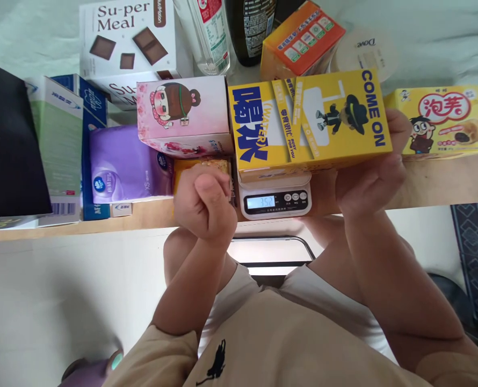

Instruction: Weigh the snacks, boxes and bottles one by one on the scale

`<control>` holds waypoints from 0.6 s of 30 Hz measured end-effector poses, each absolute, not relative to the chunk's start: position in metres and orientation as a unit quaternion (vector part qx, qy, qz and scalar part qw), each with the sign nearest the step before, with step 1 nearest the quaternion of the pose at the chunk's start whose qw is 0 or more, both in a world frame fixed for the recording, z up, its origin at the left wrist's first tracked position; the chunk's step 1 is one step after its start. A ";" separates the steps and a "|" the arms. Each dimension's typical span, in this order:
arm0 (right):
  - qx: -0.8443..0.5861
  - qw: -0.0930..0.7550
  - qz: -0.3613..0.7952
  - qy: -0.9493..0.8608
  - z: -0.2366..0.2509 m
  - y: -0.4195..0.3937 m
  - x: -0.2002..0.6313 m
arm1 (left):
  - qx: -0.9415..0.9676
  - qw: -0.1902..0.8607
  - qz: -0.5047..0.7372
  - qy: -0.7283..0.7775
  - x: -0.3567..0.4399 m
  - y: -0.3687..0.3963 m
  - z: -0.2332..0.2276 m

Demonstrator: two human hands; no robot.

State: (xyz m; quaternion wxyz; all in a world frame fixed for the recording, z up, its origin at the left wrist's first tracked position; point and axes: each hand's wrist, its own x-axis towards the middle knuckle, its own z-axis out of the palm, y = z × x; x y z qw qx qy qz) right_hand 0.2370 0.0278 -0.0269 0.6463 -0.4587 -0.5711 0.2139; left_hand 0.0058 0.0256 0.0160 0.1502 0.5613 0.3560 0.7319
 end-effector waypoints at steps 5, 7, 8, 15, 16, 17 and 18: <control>-0.460 0.648 0.201 -0.573 -0.026 0.029 0.237 | 0.542 0.149 0.739 0.372 0.000 0.030 0.012; -0.459 0.648 0.194 -0.576 -0.028 0.030 0.237 | 0.554 0.130 0.731 0.376 -0.003 0.030 0.011; -0.454 0.651 0.194 -0.576 -0.028 0.030 0.238 | 0.564 0.127 0.726 0.372 -0.004 0.030 0.011; -0.434 0.683 0.170 -0.562 -0.010 0.026 0.241 | 0.594 0.218 0.704 0.324 -0.005 0.024 0.011; -0.441 0.676 0.153 -0.570 0.000 0.024 0.241 | 0.589 0.235 0.701 0.325 -0.005 0.024 0.012; -0.450 0.664 0.131 -0.583 0.011 0.021 0.241 | 0.585 0.251 0.700 0.325 -0.006 0.023 0.013; -0.460 0.641 0.108 -0.605 0.024 0.019 0.240 | 0.580 0.262 0.698 0.327 -0.006 0.022 0.013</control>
